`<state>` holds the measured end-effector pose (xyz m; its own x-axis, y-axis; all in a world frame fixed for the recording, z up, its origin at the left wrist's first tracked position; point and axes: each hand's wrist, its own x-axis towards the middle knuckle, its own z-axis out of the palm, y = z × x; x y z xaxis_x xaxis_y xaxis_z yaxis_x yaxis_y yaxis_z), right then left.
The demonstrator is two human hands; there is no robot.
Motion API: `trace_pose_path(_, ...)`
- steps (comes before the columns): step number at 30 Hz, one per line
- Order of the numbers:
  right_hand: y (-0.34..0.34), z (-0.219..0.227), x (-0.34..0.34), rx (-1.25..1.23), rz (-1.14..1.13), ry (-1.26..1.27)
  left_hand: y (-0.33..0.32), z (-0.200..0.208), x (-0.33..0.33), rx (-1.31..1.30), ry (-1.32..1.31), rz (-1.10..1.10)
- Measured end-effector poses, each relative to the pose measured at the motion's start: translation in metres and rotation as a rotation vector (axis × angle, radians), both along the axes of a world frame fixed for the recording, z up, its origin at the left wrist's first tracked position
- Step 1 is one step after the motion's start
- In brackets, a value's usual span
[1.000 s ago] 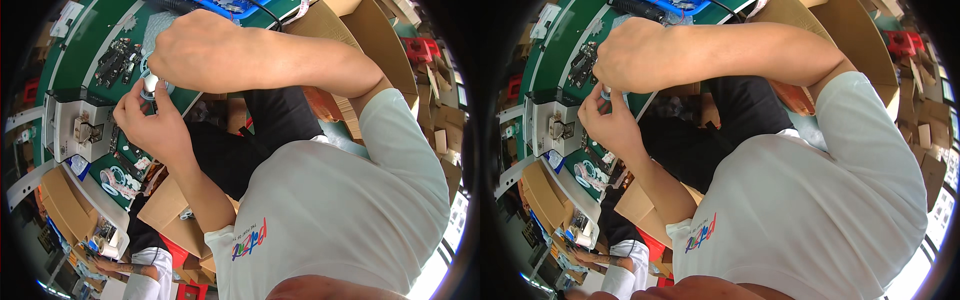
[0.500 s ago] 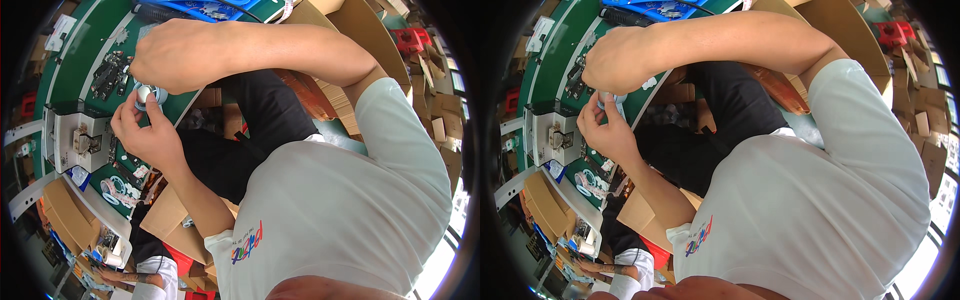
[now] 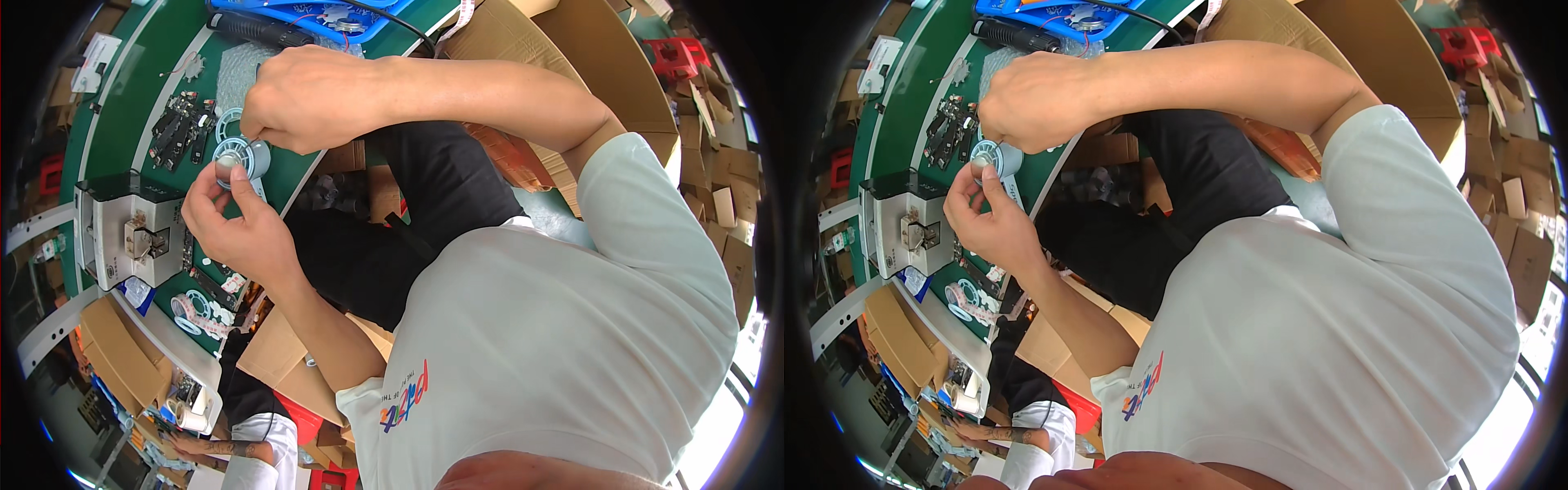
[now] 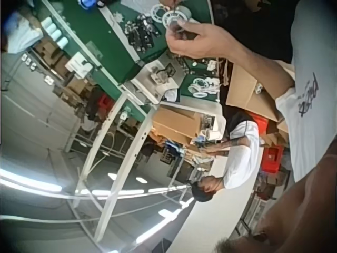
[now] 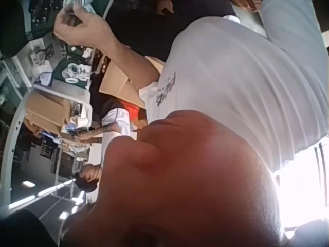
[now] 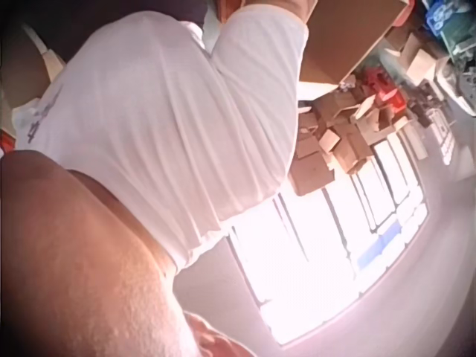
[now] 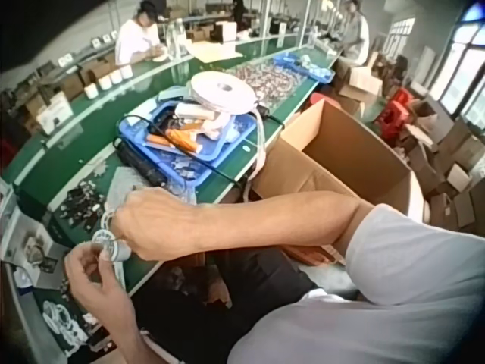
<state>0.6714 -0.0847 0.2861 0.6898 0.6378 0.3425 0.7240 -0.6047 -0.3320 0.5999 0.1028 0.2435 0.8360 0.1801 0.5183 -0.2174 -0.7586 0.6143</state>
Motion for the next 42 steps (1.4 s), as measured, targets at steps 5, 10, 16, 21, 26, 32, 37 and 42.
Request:
trace_pose_path(5,-0.002,-0.01,-0.005,0.097,-0.034,0.009,-0.002,0.002,-0.003,-0.066,0.032,0.014)
trace_pose_path(10,-0.004,-0.018,-0.008,0.105,-0.041,-0.044,-0.003,0.003,-0.002,0.044,-0.004,-0.015)
trace_pose_path(16,0.0,-0.001,-0.014,0.027,-0.04,-0.056,-0.005,0.005,-0.002,0.032,0.016,0.013)
trace_pose_path(21,-0.001,0.013,-0.014,-0.095,-0.016,-0.06,-0.008,0.009,-0.001,0.049,0.075,0.05)
trace_pose_path(26,0.005,0.013,-0.006,-0.026,0.027,-0.091,-0.008,0.004,0.002,0.028,0.057,-0.003)
trace_pose_path(32,0.001,-0.005,-0.007,0.01,-0.034,-0.014,-0.005,0.001,0.003,-0.011,0.033,-0.017)
trace_pose_path(37,-0.001,-0.023,-0.009,0.14,-0.059,-0.05,-0.003,0.0,0.003,-0.015,0.027,-0.038)
trace_pose_path(42,-0.002,-0.042,-0.007,0.235,-0.04,0.008,-0.001,0.0,0.002,-0.002,0.052,-0.046)
